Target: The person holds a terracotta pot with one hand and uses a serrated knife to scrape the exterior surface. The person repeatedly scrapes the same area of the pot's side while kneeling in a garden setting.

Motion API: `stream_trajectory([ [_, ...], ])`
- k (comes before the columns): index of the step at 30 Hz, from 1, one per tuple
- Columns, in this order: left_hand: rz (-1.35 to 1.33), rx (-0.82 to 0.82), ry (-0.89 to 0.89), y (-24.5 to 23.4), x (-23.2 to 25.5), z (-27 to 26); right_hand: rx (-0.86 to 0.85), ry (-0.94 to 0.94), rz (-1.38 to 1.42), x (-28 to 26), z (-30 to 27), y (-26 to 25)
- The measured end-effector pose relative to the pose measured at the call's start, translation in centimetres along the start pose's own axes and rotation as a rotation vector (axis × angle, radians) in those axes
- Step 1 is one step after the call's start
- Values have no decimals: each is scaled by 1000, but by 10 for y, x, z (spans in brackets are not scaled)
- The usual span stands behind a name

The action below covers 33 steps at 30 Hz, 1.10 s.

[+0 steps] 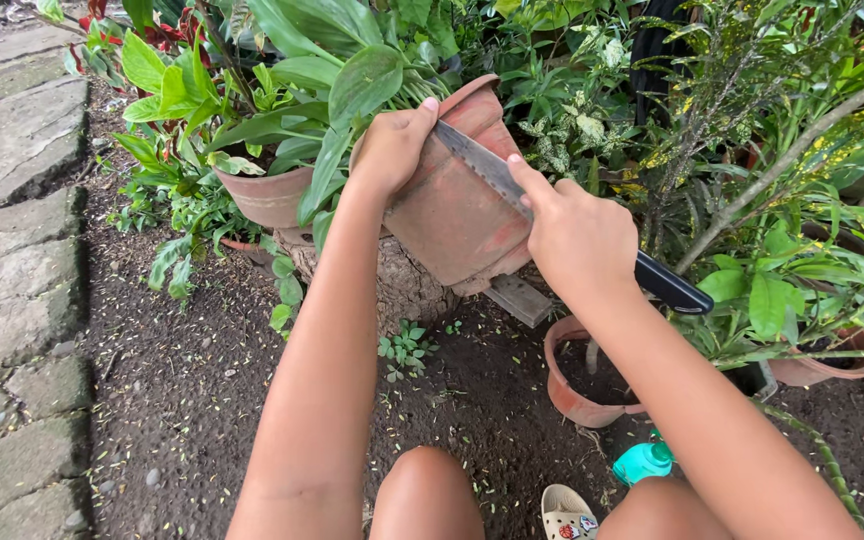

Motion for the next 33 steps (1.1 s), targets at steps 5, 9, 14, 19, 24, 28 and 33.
stream_trajectory([
  [5, -41, 13, -14, -1, 2, -4, 67, 9, 47, 6, 2, 1],
  [9, 21, 29, -11, -2, 3, -3, 68, 76, 55, 15, 2, 11],
  [14, -59, 30, 33, -5, 1, -2, 39, 123, -49, 41, 14, 16],
  [19, -68, 41, 10, -6, -3, -5, 72, 19, 14, 19, 1, 18],
  [24, -11, 59, 26, -10, 1, -4, 163, -25, -16, 32, 12, 28],
  [28, 51, 83, 40, -9, 1, 0, 178, 25, 57, 42, 13, 46],
  [33, 81, 94, -5, -12, -6, 1, 169, 96, 180, 46, 19, 63],
])
Point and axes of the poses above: each hand's wrist, its own z-axis towards the middle knuckle, its own y-axis out of the palm, x = y × z, the point moved 7 cm from there along z, towards the middle knuckle, and after that the axes turned 1 degree about -x, right-handed, at the moved point
